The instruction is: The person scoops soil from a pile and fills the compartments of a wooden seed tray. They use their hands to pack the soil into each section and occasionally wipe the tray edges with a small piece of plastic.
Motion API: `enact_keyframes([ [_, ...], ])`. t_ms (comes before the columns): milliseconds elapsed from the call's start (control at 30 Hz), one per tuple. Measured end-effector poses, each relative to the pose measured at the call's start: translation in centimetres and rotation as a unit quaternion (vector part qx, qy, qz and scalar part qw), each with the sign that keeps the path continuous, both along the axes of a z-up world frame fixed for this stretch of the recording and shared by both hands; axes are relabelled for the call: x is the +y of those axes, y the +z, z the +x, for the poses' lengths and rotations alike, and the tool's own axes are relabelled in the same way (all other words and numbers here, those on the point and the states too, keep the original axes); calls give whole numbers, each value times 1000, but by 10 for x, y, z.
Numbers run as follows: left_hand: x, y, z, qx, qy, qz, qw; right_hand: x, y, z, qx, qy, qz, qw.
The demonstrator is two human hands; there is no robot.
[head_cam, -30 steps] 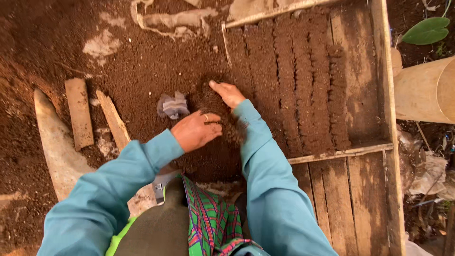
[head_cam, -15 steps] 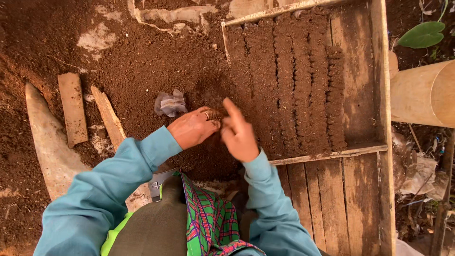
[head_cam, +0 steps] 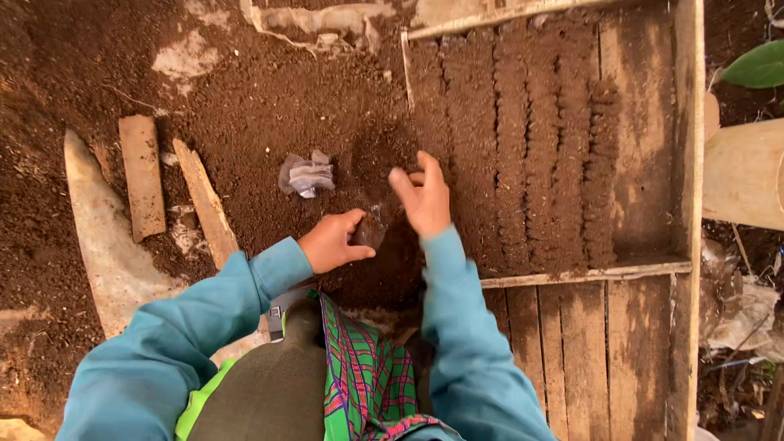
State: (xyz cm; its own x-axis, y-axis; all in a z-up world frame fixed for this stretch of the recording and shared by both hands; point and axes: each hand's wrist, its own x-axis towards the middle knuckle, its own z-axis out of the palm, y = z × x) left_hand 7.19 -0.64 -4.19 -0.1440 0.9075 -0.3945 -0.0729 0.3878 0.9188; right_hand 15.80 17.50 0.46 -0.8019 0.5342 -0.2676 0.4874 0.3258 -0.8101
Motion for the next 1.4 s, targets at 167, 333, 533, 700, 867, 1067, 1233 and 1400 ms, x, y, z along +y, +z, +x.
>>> enact_keyframes([
  [167, 10, 9, -14, 86, 3, -13, 996, -8, -41, 6, 76, 85, -45, 992],
  [333, 12, 24, -16, 91, 12, 17, 996, -24, 7, 7, 114, 125, 126, 978],
  [533, 14, 38, -18, 62, 11, -39, 997, 12, -70, -16, 0, 3, -108, 994],
  [700, 17, -4, -12, 99, 25, -34, 994, -23, 19, 14, 128, 118, 56, 983],
  [867, 34, 76, -24, 142, -41, -44, 988, -12, 55, 23, 75, 195, 248, 946],
  [1067, 49, 135, -34, 40, 3, -58, 998, 72, 106, 26, 64, 204, 60, 975],
  [1233, 29, 67, -27, 77, 10, 20, 997, 249, 152, 6, -26, 77, 202, 976],
  [1400, 24, 50, -23, 62, 44, 63, 995, 400, 43, 26, -103, 176, 373, 905],
])
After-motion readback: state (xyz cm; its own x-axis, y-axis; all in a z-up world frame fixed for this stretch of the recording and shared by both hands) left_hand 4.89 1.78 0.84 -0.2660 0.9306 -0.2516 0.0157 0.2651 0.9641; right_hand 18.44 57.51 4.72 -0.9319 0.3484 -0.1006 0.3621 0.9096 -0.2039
